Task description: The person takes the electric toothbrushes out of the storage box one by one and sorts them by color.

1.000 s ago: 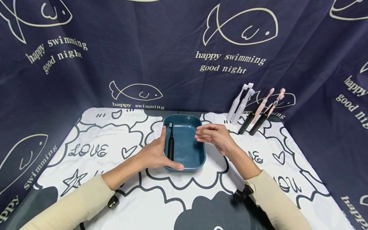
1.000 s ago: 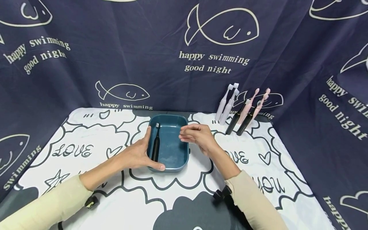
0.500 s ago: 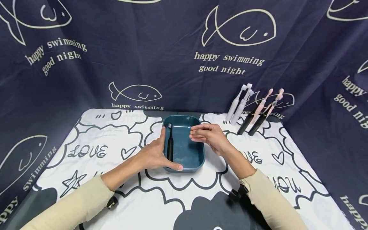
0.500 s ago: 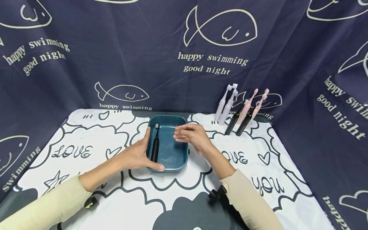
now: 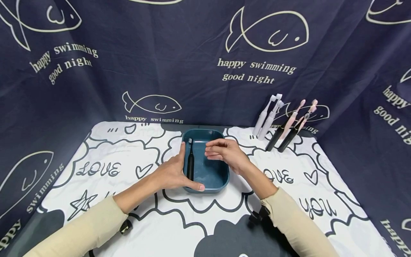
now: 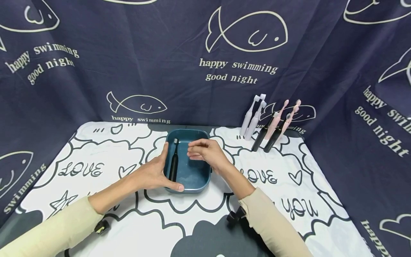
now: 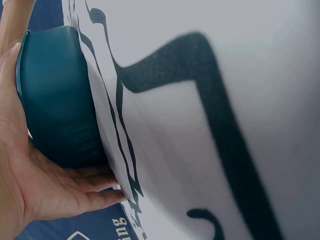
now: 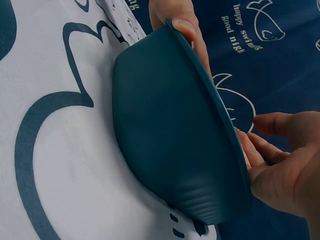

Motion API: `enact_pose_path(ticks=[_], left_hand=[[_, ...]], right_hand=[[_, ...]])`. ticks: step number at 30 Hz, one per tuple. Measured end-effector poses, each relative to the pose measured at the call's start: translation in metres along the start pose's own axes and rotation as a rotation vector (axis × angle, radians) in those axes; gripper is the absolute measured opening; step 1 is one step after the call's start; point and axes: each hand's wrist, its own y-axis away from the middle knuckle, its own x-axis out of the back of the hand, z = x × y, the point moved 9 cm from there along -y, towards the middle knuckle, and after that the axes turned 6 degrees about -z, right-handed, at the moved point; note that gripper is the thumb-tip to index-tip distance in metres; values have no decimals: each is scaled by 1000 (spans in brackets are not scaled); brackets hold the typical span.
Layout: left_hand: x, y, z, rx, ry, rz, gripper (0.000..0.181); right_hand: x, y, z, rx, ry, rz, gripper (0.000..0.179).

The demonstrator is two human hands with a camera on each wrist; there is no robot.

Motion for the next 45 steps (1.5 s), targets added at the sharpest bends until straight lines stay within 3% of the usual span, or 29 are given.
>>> enact_pose_path(ticks=[12, 22, 35, 40, 45], left_hand=[[0, 1, -4, 19, -4, -2, 178], [-2, 0, -6, 27, -6, -10, 177], [-3, -1, -2, 20, -12, -10, 176], [-3, -1, -1, 25, -26, -7, 176], [-1, 0, -3, 35, -38, -3, 177]], right_hand=[[-16, -10, 6, -19, 65, -25, 44], [-27, -18, 14, -53, 133, 12, 44], [-31, -25, 21, -63, 226, 75, 32], [-31, -25, 23, -100, 273, 99, 21], [-33, -26, 28, -150, 329, 96, 21]])
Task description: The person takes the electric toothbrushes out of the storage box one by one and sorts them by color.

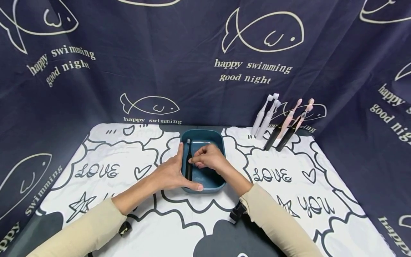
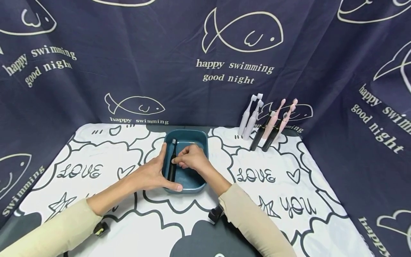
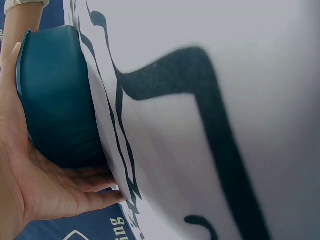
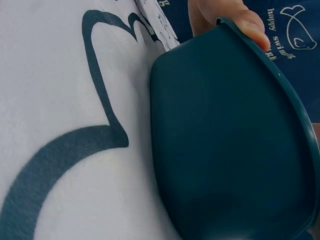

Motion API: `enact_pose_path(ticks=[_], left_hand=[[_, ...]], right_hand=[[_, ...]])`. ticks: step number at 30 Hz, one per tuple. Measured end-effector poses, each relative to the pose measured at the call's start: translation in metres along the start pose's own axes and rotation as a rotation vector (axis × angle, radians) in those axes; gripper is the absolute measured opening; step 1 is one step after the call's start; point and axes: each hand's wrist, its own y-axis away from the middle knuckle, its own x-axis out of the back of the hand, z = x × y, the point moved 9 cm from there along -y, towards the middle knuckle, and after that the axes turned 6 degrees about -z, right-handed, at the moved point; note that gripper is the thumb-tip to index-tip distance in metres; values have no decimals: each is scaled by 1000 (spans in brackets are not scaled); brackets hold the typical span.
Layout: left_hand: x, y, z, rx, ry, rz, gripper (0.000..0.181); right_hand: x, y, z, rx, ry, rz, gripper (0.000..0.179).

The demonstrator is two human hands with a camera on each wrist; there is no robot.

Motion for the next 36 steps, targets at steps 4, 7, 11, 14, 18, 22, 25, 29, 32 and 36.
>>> enact_pose_path(ticks=[4, 7, 11, 14, 18, 22, 25, 29, 32, 36], left_hand=[[0, 0, -1, 13, -9, -5, 177], [0, 0, -1, 26, -10, -12, 177], [0, -1, -2, 39, -13, -21, 177], [0, -1, -2, 42, -16, -26, 176], [0, -1, -2, 44, -10, -30, 175], [0, -1, -2, 42, -7, -26, 175], [0, -1, -2, 32, 0, -16, 176], [0, -1, -2, 19, 13, -10, 177], [-1, -1, -1, 15, 15, -11, 177], [0, -1, 1, 13, 13, -9, 177]], right_hand=[[-2, 0, 3, -29, 39, -4, 22], [-2, -1, 4, -49, 82, -1, 24], [-3, -2, 3, -63, 174, 13, 28], [-3, -2, 2, -70, 241, 25, 34], [-4, -2, 0, -81, 300, 35, 41], [-5, -4, 1, -88, 303, 31, 41], [-6, -5, 3, -92, 246, 16, 35], [-7, -5, 6, -91, 153, -9, 25], [-6, -3, 7, -87, 114, -22, 24], [-5, -2, 6, -83, 99, -26, 25]])
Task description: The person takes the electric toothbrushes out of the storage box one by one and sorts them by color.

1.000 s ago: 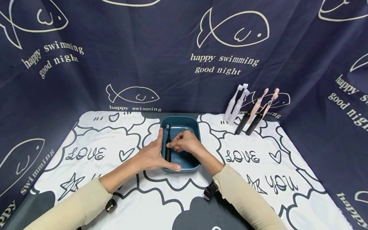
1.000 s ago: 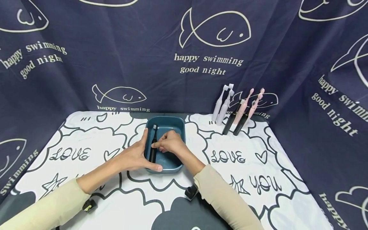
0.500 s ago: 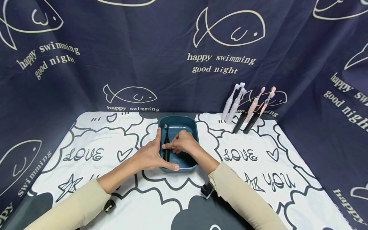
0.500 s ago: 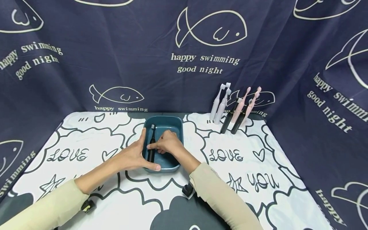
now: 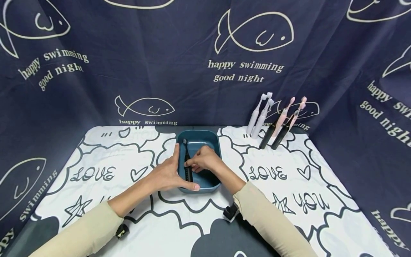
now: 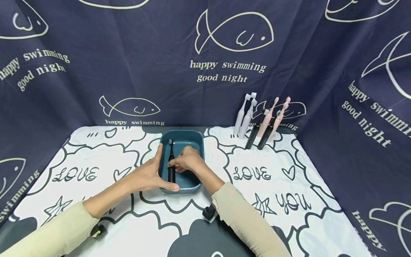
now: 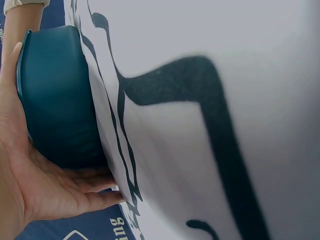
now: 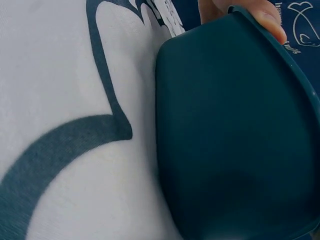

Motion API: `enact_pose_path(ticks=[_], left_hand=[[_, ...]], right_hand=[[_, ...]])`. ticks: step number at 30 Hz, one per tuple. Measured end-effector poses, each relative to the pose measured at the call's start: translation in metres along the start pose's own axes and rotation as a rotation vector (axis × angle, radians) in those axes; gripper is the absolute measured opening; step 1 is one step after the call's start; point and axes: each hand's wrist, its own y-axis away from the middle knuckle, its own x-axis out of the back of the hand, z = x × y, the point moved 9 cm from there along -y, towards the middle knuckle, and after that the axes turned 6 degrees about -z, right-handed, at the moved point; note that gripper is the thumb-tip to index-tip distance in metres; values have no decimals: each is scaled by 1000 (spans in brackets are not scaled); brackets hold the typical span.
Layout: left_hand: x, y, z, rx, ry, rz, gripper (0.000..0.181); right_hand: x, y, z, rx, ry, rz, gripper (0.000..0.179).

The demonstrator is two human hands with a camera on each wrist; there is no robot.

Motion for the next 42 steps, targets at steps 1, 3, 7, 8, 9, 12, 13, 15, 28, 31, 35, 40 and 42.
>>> enact_pose_path(ticks=[1, 3, 7, 8, 9, 12, 13, 15, 28, 31, 35, 40, 42], left_hand=[[0, 0, 0, 2, 0, 2, 177], [1, 0, 0, 4, 0, 4, 177], [2, 0, 1, 7, 2, 6, 176], [2, 0, 1, 7, 2, 6, 176], [2, 0, 1, 6, 2, 5, 176], [2, 0, 1, 8, 3, 4, 175], [2, 0, 1, 7, 2, 3, 176], [2, 0, 1, 7, 1, 2, 176], [2, 2, 2, -13, 13, 12, 178], [2, 2, 2, -19, 13, 13, 177], [1, 1, 2, -21, 14, 8, 177], [0, 0, 0, -9, 12, 6, 177], [0, 0, -1, -6, 11, 8, 177]], right_hand=[[0, 0, 0, 1, 0, 2, 25], [1, 0, 0, 5, 4, 6, 25], [1, -2, -1, 14, 5, 14, 26], [1, -2, -1, 16, 5, 15, 27], [1, -2, -1, 19, 4, 15, 28], [1, -2, -2, 25, -1, 14, 25], [1, -3, -3, 30, -5, 12, 22], [1, -3, -4, 37, -21, 8, 18], [-2, 0, -4, 62, -101, -28, 27], [-3, 1, -4, 61, -131, -41, 30], [-2, 2, -4, 73, -182, -40, 34], [1, 3, -7, 131, -234, -6, 36], [2, 4, -9, 156, -242, 9, 36]])
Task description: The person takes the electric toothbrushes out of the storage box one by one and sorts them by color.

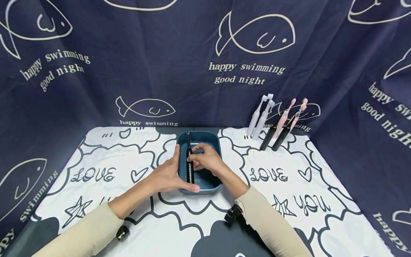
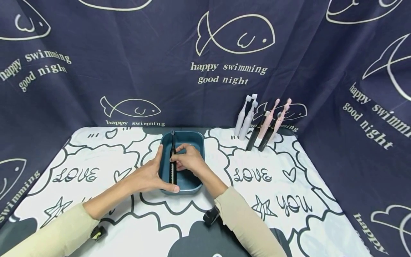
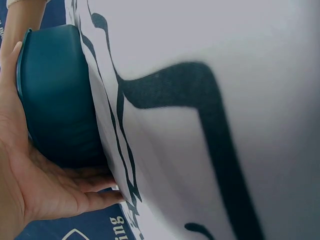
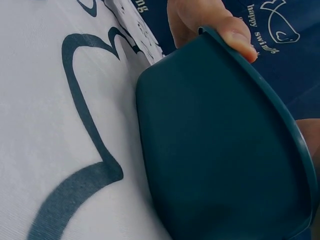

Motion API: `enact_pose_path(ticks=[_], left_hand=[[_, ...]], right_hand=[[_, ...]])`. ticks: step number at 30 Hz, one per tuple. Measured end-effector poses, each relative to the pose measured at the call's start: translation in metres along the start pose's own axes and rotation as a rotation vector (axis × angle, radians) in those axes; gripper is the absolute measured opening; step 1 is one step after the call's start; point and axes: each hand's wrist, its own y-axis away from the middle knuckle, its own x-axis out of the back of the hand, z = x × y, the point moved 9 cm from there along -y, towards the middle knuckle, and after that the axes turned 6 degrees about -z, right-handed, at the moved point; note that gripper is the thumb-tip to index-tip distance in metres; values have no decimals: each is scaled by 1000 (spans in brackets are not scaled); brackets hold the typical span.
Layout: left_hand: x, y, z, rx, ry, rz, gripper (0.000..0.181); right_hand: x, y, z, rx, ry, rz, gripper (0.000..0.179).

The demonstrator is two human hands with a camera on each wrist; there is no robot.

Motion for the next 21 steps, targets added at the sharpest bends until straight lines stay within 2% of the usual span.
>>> enact_pose_path(ticks=[9, 21], left_hand=[[-3, 0, 0, 2, 13, -8, 175], [-2, 1, 0, 9, 17, 0, 179]], right_hand=[[6, 3, -3, 46, -35, 5, 40], [12, 6, -11, 83, -90, 15, 33]])
